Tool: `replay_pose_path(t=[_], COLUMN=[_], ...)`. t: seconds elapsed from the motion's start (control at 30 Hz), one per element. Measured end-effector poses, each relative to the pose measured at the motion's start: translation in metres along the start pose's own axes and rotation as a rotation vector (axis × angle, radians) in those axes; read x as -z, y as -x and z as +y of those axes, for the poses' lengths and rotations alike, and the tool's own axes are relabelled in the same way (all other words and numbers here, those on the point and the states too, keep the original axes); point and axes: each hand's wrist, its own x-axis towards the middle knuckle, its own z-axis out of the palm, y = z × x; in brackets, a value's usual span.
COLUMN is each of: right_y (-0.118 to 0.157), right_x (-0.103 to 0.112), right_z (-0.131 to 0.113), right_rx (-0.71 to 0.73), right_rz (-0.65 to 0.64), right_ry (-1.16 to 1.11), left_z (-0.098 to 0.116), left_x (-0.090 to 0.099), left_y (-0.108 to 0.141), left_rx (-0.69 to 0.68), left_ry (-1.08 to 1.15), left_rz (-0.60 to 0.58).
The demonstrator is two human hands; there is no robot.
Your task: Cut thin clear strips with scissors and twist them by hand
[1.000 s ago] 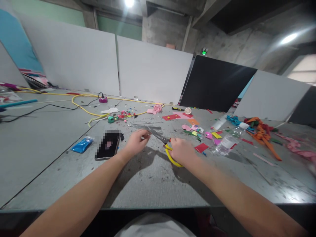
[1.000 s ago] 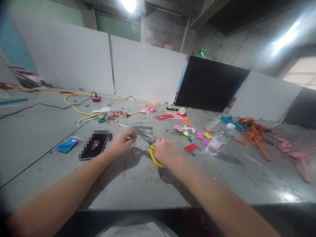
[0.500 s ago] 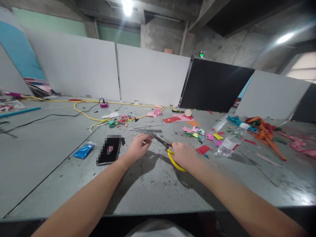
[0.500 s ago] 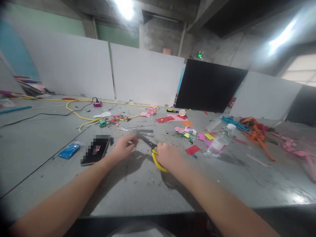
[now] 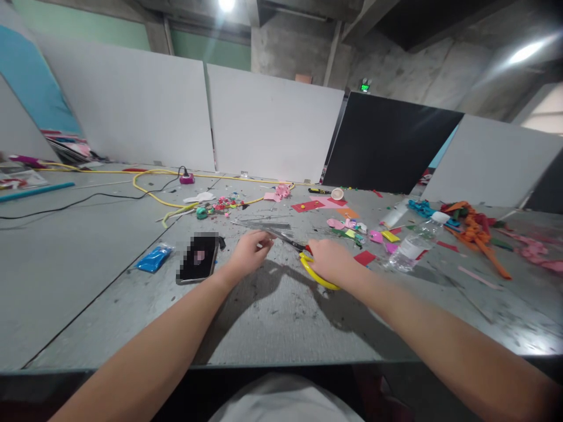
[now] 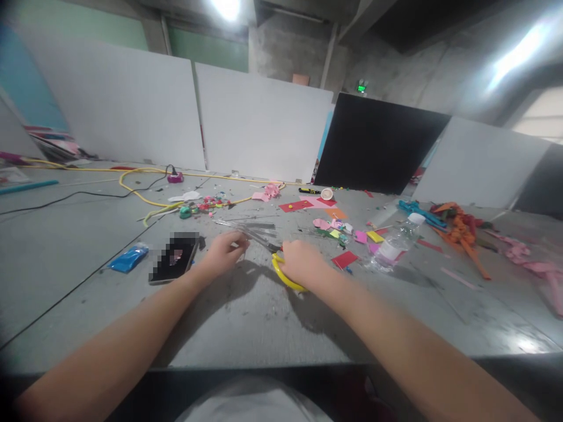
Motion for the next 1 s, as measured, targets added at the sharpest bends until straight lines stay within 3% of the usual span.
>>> replay_pose_path(t=[0.43, 0.67, 0.83, 1.0], right_y=[-0.010, -0.005, 0.002, 0.006], right_x=[-0.001, -0.012, -0.028, -0.054], right_z=[0.012, 0.005, 0.005, 0.026], right_rx=[0.101, 0.112, 0.028, -0.110], right_rz=[0.117, 0.140, 0.180, 0.097], right_ry=[0.092, 0.069, -0.066, -0.156], left_z=[-0.003, -0.009, -0.008, -0.009], left_x=[-0.003, -0.004, -0.002, -0.003], left_y=[-0.001, 0.000, 0.000, -0.001], left_rx=[0.035, 0.070, 0.083, 0.099], left_ry=[0.012, -0.028, -0.037, -0.024], left_rz=[0.011, 0.066, 0.041, 0.066])
